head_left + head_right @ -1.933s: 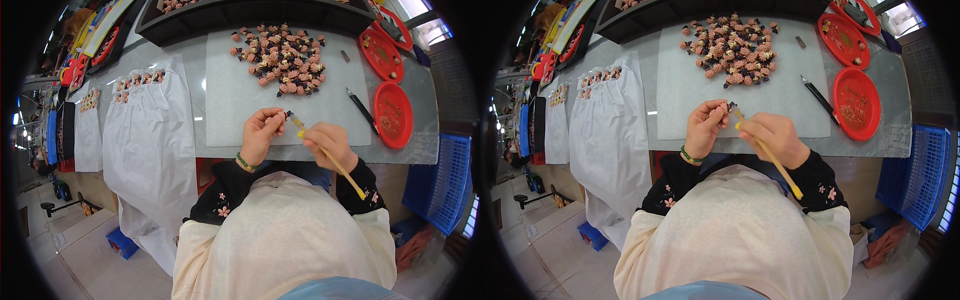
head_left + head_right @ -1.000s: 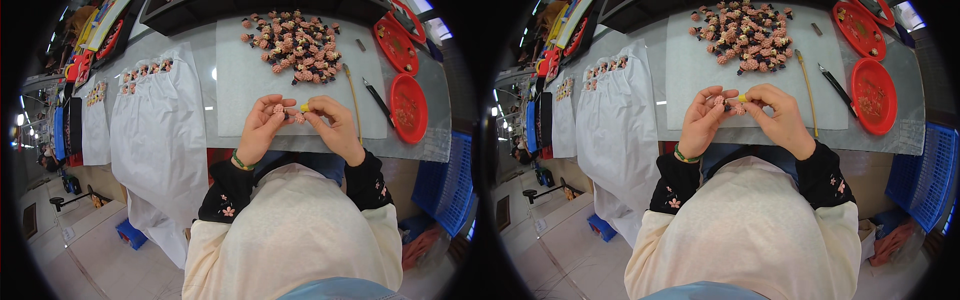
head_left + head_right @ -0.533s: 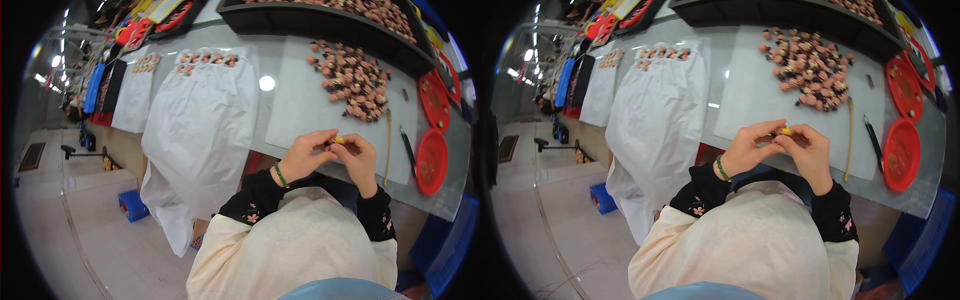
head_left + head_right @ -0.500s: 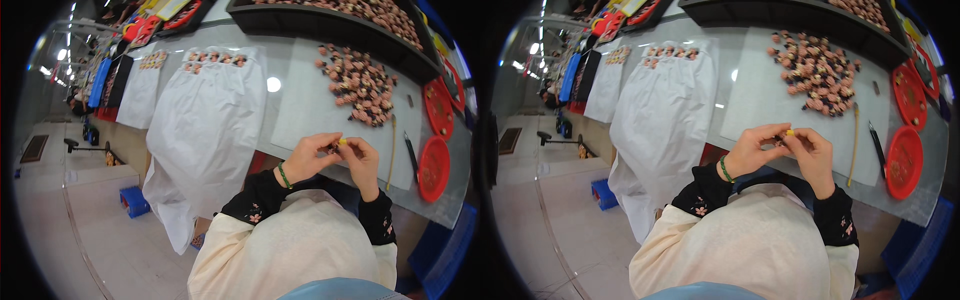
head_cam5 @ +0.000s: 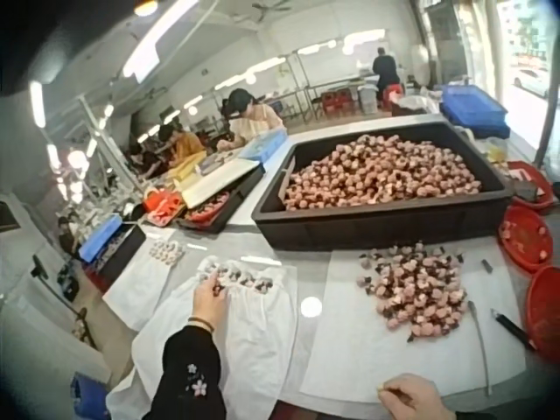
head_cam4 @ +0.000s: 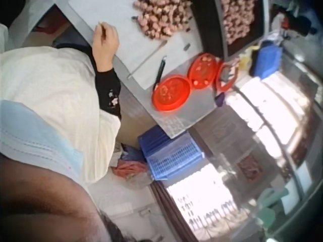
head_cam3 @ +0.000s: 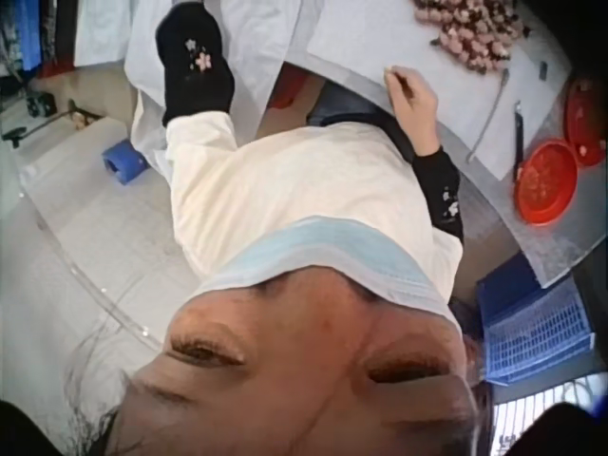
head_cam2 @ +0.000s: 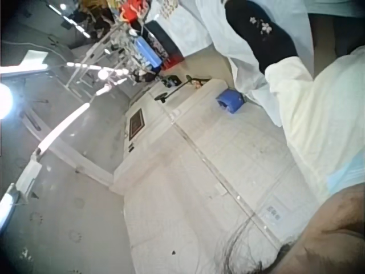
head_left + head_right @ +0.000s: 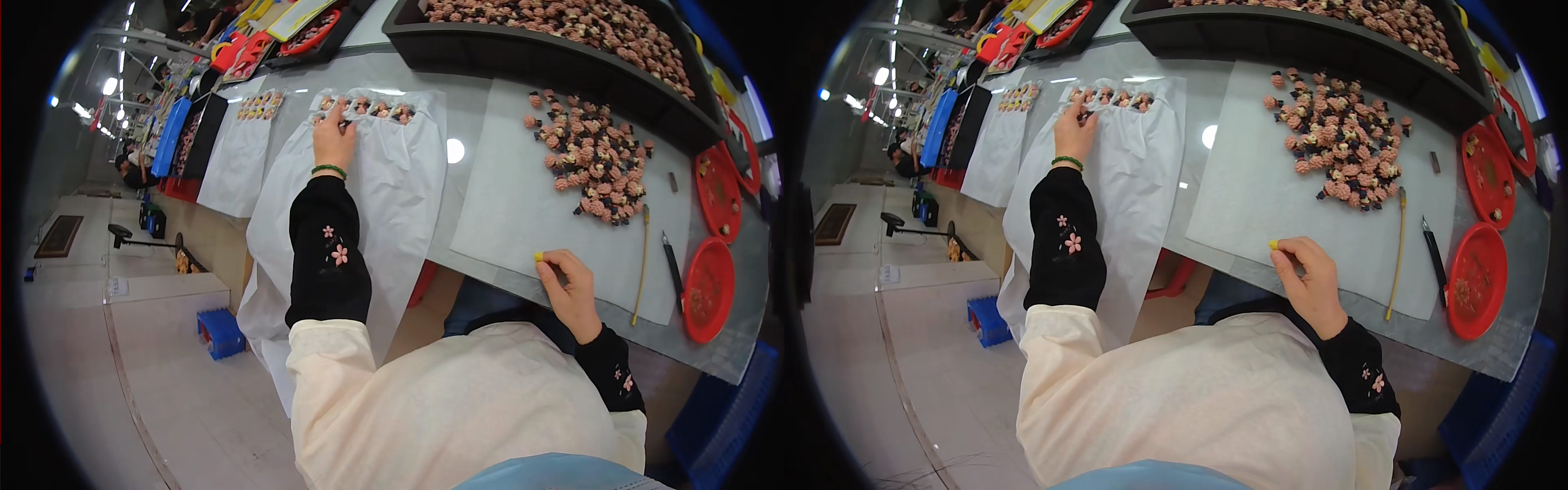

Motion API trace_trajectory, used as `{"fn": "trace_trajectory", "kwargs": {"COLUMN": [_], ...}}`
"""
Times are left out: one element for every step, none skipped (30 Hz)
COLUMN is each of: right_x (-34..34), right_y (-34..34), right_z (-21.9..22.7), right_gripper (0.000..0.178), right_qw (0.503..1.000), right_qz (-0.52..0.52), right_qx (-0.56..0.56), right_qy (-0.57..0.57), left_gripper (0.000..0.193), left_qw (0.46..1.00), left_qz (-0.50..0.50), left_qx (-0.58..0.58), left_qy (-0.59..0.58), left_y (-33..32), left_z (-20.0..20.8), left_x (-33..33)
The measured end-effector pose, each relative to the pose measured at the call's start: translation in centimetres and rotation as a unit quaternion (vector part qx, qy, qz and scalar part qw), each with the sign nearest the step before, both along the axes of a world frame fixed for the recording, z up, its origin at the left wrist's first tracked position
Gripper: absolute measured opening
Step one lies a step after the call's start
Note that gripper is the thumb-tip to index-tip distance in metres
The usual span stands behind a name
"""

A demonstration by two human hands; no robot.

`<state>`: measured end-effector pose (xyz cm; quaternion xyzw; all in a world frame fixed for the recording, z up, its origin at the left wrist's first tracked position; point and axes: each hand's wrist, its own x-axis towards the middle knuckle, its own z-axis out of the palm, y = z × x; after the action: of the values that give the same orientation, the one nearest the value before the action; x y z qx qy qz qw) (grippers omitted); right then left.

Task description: The person assembles miniature figurines by attaching small parts by hand, details them using a craft knife and brush, and places the figurines in rows onto a paper sheet.

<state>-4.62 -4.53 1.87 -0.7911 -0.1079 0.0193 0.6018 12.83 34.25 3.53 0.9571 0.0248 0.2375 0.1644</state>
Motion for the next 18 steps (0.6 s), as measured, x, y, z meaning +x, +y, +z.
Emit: {"fn": "trace_trajectory", "kwargs": {"right_x": [0.1,0.2,0.2,0.2,0.2,0.2,0.3,0.4,0.3,0.3,0.3,0.3,0.3,0.3,0.3,0.2,0.1,-0.1], "right_y": [-0.2,-0.3,-0.3,-0.3,-0.5,-0.4,-0.4,-0.5,-0.6,-0.5,-0.5,-0.6,-0.6,-0.6,-0.6,-0.5,-0.3,-0.3], "right_z": [-0.2,-0.3,-0.2,0.0,0.3,0.3,0.2,0.0,-0.1,-0.3,-0.5,-0.6,-0.7,-0.6,-0.6,-0.5,-0.6,-0.6], "right_gripper": [0.008,0.008,0.008,0.008,0.007,0.007,0.008,0.008,0.008,0.009,0.010,0.010,0.011,0.011,0.011,0.012,0.012,0.012], "right_qw": [1.000,1.000,1.000,1.000,1.000,0.999,1.000,1.000,1.000,1.000,0.999,0.999,0.999,0.999,0.999,0.999,0.999,0.999], "right_qz": [0.002,-0.011,-0.004,0.000,-0.003,-0.016,-0.007,0.002,-0.010,-0.010,-0.008,-0.012,-0.007,-0.001,0.000,0.002,0.005,0.008], "right_qx": [0.001,-0.006,-0.009,-0.013,-0.018,-0.024,-0.015,-0.004,-0.009,-0.005,-0.001,-0.004,-0.002,0.000,0.000,0.005,0.010,0.010], "right_qy": [-0.005,-0.001,-0.007,-0.012,-0.023,-0.017,-0.006,0.004,0.007,-0.015,-0.037,-0.036,-0.034,-0.032,-0.033,-0.039,-0.043,-0.043], "left_gripper": [0.037,0.038,0.041,0.044,0.041,0.041,0.046,0.046,0.049,0.052,0.052,0.055,0.057,0.057,0.055,0.052,0.052,0.046], "left_qw": [0.999,0.997,0.998,0.995,0.985,0.976,0.974,0.977,0.980,0.979,0.979,0.975,0.969,0.970,0.973,0.962,0.962,0.980], "left_qz": [0.003,0.007,-0.028,-0.047,-0.049,-0.015,0.060,0.042,0.056,0.073,0.063,0.070,0.078,0.076,0.078,0.081,0.082,-0.028], "left_qx": [-0.028,-0.056,0.049,0.092,0.165,0.216,0.207,0.200,0.161,0.122,0.119,0.118,0.117,0.117,0.191,0.262,0.262,0.197], "left_qy": [0.028,0.057,0.031,0.012,-0.012,0.012,0.063,0.066,0.107,0.149,0.150,0.176,0.201,0.201,0.103,0.003,0.004,-0.019], "left_y": [0.3,0.8,1.9,2.7,1.9,2.7,1.5,0.7,0.5,0.4,0.3,0.1,-0.1,-0.6,-1.6,-2.7,-4.4,-6.8], "left_z": [-1.0,-2.0,-3.2,-4.1,-3.9,-4.5,-4.8,-5.1,-4.8,-4.7,-4.5,-4.0,-3.4,-3.1,-2.5,-1.6,-0.1,2.2], "left_x": [0.6,1.1,1.6,2.1,2.2,2.0,1.6,1.6,1.5,1.4,1.5,1.4,1.3,1.1,0.7,0.1,-0.6,-1.7]}}
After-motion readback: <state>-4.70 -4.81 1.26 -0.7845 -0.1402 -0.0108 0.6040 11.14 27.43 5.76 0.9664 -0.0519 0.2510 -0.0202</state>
